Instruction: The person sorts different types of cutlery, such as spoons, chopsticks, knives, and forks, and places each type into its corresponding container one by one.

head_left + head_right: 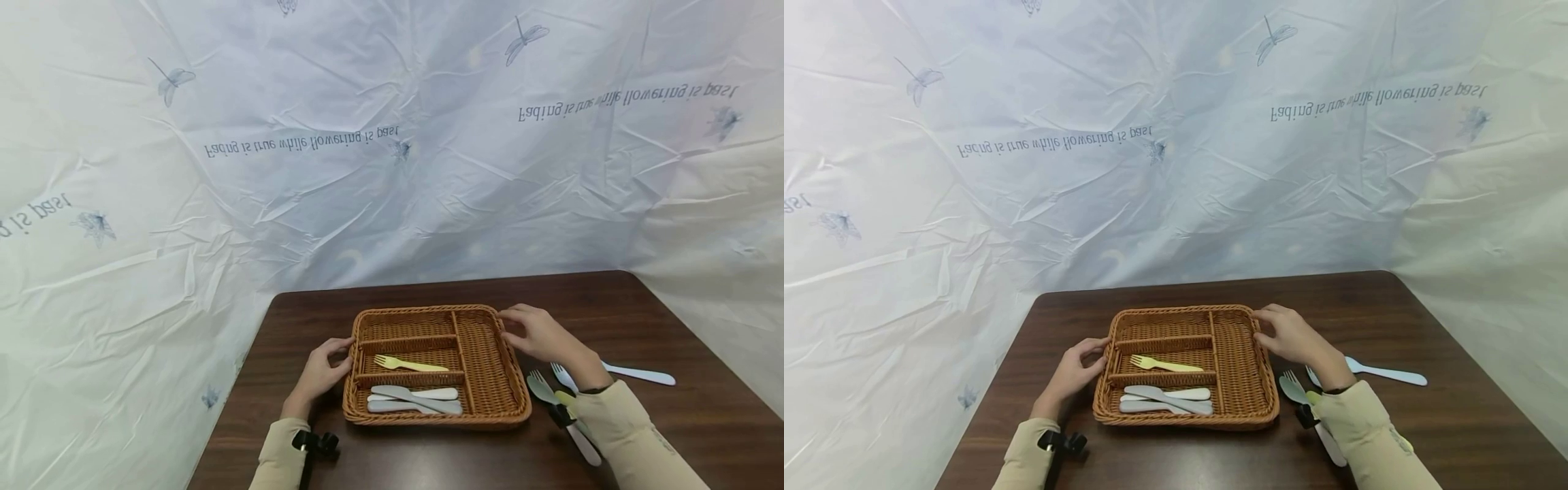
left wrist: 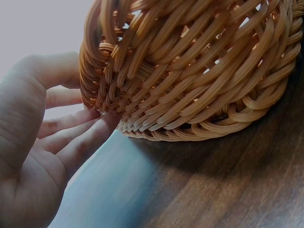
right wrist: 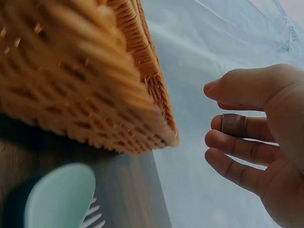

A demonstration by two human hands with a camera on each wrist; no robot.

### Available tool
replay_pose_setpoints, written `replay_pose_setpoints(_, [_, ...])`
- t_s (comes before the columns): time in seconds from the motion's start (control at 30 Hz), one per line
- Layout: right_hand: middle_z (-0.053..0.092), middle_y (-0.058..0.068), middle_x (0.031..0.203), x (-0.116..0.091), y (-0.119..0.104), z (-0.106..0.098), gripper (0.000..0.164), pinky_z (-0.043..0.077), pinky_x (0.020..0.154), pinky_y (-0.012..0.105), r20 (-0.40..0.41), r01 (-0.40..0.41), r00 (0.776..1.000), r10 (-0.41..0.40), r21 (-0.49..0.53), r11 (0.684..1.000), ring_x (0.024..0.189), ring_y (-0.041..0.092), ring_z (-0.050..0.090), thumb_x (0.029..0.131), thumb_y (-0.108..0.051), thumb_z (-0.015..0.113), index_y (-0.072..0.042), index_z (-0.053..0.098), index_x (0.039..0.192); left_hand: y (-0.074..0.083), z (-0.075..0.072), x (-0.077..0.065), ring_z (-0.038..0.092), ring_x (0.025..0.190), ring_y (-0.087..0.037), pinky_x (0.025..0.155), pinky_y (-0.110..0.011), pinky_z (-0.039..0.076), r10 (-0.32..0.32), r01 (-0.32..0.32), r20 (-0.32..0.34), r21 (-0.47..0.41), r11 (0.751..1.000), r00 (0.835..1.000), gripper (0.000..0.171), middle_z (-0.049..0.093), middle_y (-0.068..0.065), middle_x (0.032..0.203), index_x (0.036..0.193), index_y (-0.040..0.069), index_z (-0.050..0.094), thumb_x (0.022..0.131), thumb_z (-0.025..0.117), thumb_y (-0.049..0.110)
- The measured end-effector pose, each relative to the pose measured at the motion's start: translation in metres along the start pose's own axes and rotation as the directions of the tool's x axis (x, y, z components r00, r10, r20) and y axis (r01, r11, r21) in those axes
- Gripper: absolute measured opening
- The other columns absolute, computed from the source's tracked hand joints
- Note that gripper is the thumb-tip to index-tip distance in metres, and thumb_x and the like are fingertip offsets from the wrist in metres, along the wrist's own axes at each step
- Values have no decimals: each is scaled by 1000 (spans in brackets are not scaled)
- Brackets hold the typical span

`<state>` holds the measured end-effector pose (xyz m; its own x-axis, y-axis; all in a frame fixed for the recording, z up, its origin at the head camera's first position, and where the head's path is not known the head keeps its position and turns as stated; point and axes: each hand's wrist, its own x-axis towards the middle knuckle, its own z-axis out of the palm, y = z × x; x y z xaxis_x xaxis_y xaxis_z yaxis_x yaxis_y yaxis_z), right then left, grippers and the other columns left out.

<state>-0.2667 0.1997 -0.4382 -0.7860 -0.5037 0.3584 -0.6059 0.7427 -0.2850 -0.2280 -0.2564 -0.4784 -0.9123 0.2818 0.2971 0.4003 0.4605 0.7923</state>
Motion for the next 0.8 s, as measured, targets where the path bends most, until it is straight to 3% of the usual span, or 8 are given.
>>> replay_pose_setpoints(0.3, [64, 13, 111, -18, 15, -1, 38, 55, 69, 38, 22, -55, 998, 55, -4, 998, 92, 25, 64, 86, -13, 73, -2, 65, 121, -38, 10, 5, 61, 109, -34, 86, -38, 58, 9, -9, -71, -9, 1000, 997, 40, 61, -17, 122, 130, 1, 61, 91, 63, 0])
replay_pose_setpoints(0.47, [64, 16, 112, -28, 21, -1, 38, 55, 68, 39, 33, -85, 996, 85, -12, 996, 91, 28, 64, 86, -13, 73, -1, 65, 121, -42, 9, 6, 61, 110, -29, 87, -31, 58, -15, 14, -61, -28, 1000, 998, 40, 61, -9, 122, 131, 7, 62, 91, 64, 4])
replay_pose_setpoints(0.8, [64, 17, 108, -49, 37, 5, 41, 53, 65, 39, 79, -158, 984, 160, -33, 987, 87, 27, 61, 84, -15, 74, 3, 65, 120, -43, 9, 6, 61, 110, -28, 88, -29, 57, -16, 15, -53, -23, 1000, 998, 40, 61, -9, 123, 131, 6, 62, 91, 63, 6])
